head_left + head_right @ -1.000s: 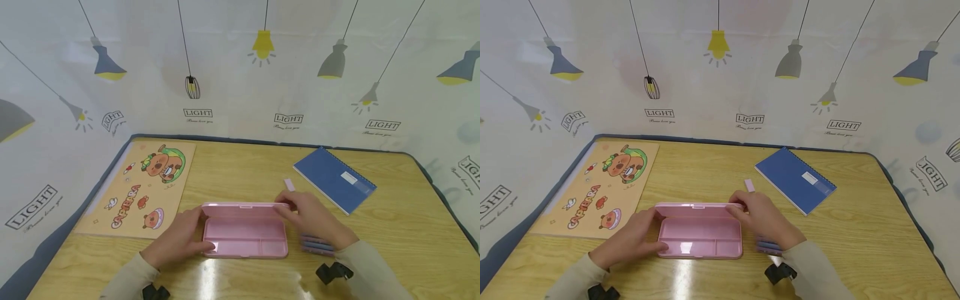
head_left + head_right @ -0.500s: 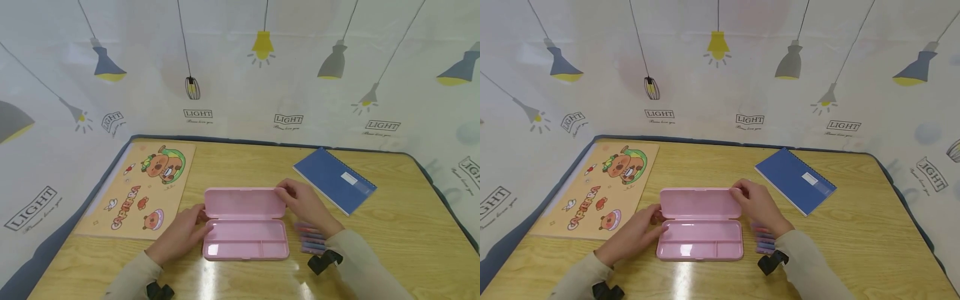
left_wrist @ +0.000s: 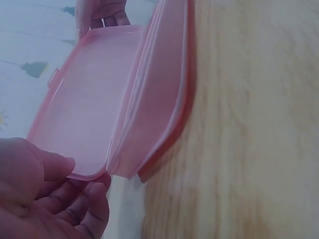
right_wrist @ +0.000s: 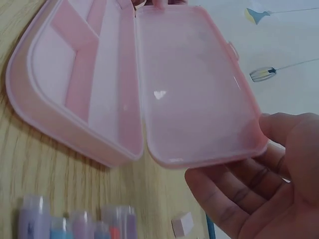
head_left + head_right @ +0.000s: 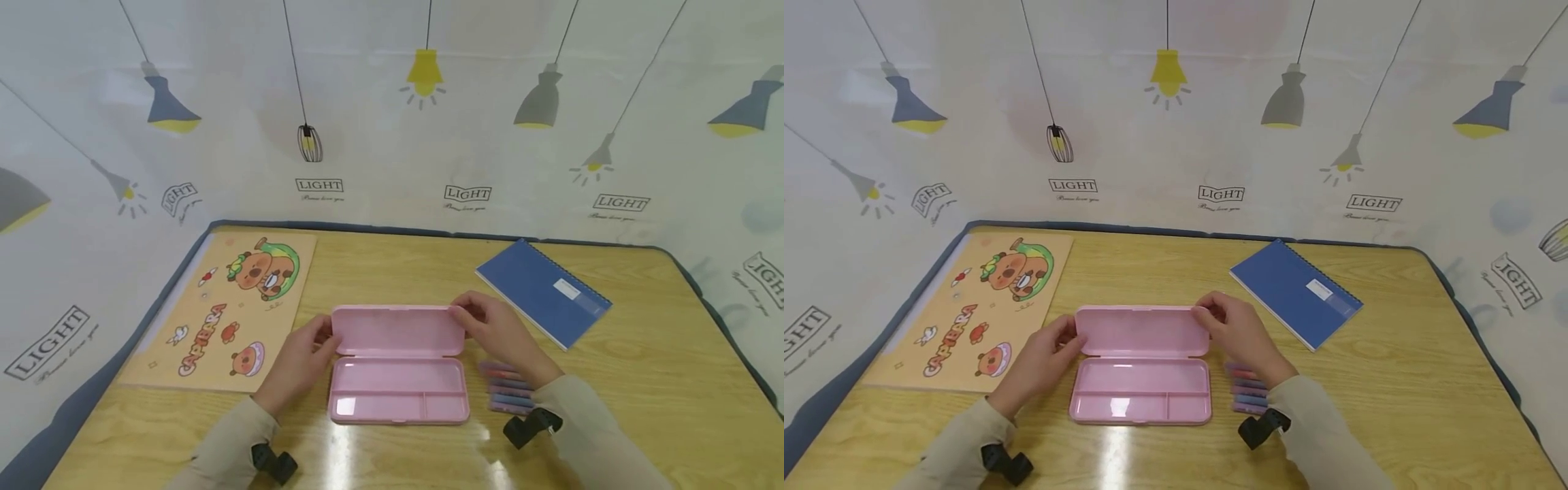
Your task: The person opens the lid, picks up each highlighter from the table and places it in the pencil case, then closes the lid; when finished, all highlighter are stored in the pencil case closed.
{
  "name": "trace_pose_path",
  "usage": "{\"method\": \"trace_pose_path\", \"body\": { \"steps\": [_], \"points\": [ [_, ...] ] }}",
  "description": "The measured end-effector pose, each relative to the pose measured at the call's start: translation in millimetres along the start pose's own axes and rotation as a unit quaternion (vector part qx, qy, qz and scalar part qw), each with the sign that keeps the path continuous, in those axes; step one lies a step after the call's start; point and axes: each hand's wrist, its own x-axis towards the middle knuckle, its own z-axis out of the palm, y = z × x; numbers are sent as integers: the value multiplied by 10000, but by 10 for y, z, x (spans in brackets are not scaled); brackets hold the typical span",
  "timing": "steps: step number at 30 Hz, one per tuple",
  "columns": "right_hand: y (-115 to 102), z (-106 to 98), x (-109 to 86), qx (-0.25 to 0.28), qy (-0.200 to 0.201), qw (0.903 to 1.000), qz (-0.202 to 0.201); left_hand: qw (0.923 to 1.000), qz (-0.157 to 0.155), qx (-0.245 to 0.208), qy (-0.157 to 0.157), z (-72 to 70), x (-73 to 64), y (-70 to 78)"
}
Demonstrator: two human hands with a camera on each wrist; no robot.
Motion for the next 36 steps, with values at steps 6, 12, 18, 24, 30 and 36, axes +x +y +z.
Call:
{"method": "trace_pose_path", "body": {
  "steps": [6,12,18,24,30,36],
  "points": [
    [95,-207,-153,390,-129,9991,39,9999,-45,-93,-44,-18,-18,-5],
    [250,-484,-386,-158,-22,9997,192,9992,-157,-361,-47,-32,-33,-20],
    [463,-663,-590,-1242,12,9922,55,9986,-176,-494,-32,-30,-39,-18],
    [574,-701,-733,-1697,-234,9852,-77,9981,-252,-558,-20,-30,-30,-36],
    [605,-665,-782,-2041,-280,9784,-184,9982,-299,-526,-37,-25,-11,-41],
    [651,-643,-785,-2287,-227,9729,-256,9979,-301,-573,-42,-6,1,-43]
  ]
}}
